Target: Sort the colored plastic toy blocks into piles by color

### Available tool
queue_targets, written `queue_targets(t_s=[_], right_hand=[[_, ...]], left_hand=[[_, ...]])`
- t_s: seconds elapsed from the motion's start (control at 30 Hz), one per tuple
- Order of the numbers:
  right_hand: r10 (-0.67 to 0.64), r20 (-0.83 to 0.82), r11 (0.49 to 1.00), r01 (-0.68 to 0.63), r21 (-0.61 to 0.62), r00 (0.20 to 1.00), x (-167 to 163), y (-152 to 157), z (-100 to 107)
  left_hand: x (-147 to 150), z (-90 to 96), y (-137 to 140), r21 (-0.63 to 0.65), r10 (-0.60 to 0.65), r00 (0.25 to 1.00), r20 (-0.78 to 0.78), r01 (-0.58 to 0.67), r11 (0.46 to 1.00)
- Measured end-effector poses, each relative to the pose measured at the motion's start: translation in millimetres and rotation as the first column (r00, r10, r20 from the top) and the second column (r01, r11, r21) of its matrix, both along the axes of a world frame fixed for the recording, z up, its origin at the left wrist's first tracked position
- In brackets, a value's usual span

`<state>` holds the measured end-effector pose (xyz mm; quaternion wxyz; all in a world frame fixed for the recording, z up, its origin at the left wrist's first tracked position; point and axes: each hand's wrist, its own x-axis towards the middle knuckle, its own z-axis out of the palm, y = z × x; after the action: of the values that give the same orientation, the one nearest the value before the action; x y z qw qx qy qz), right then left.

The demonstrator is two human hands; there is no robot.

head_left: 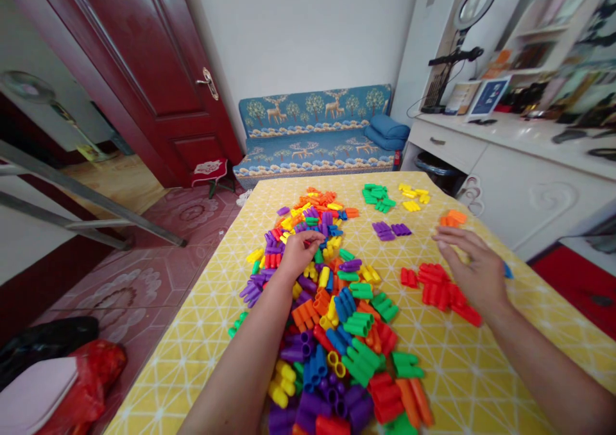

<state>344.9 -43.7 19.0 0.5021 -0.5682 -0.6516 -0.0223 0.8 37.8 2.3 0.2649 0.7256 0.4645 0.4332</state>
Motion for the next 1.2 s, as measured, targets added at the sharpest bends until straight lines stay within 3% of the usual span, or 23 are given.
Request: queue_targets(t_s=[0.07, 0.13, 0.23, 0.3, 0.5, 0.63, 0.73, 0.8, 0.87, 0.97, 1.07, 1.13, 1.2], right_hand=[[0.196, -0.015, 0.977, -0.196, -0.087, 0.981, -40, 7, 8], [0.334, -0.009, 0.922, -0.328, -0.203, 0.943, -76, 15, 5], [0.413, -0.044, 0.836, -0.398, -0.377, 0.909, -119, 25, -14], [0.422, -0.11, 0.802, -0.427, -0.419, 0.9, -136, 27, -28], [0.303, -0.375, 0.827, -0.437, -0.354, 0.876, -145, 25, -40], [0.228, -0.579, 0.847, -0.453, -0.279, 0.783, -141, 23, -33], [0.236, -0.715, 0.802, -0.548, -0.239, 0.658, -141, 19, -29], [0.266, -0.732, 0.773, -0.592, -0.227, 0.628, -143, 16, -28], [0.307, -0.675, 0.782, -0.582, -0.223, 0.671, -144, 15, -27], [0.352, -0.465, 0.848, -0.487, -0.208, 0.812, -133, 24, -24], [0.214, -0.259, 0.926, -0.281, -0.254, 0.942, -98, 49, -19], [0.067, -0.172, 0.916, -0.129, -0.38, 0.983, -62, 69, -17], [-0.027, -0.086, 0.841, -0.024, -0.541, 0.996, -25, 89, -17]], left_hand=[[-1, -0.5, 1, 0.014, 0.031, 1.0, -0.001, -0.031, 0.999], [-3, -0.2, 1, 0.027, 0.048, 0.999, -0.02, -0.048, 0.998], [-3, 2.0, -1, 0.038, 0.058, 0.997, -0.051, -0.056, 0.998], [-2, 3.9, -3, 0.033, 0.04, 0.997, -0.066, -0.038, 0.999], [2, 6.2, -9, 0.008, -0.159, 0.975, -0.155, 0.162, 0.987], [2, 5.9, -11, -0.003, -0.213, 0.964, -0.161, 0.216, 0.976], [2, 5.7, -11, 0.003, -0.216, 0.96, -0.177, 0.22, 0.975], [3, 5.9, -11, 0.004, -0.209, 0.959, -0.191, 0.214, 0.977], [3, 6.3, -11, -0.002, -0.208, 0.958, -0.198, 0.212, 0.977], [2, 6.3, -10, -0.006, -0.212, 0.957, -0.2, 0.215, 0.977], [1, 4.4, -10, -0.003, -0.209, 0.957, -0.2, 0.213, 0.977], [1, 2.7, -9, 0.002, -0.202, 0.96, -0.192, 0.207, 0.978], [1, 1.6, -8, 0.004, -0.201, 0.963, -0.181, 0.205, 0.979]])
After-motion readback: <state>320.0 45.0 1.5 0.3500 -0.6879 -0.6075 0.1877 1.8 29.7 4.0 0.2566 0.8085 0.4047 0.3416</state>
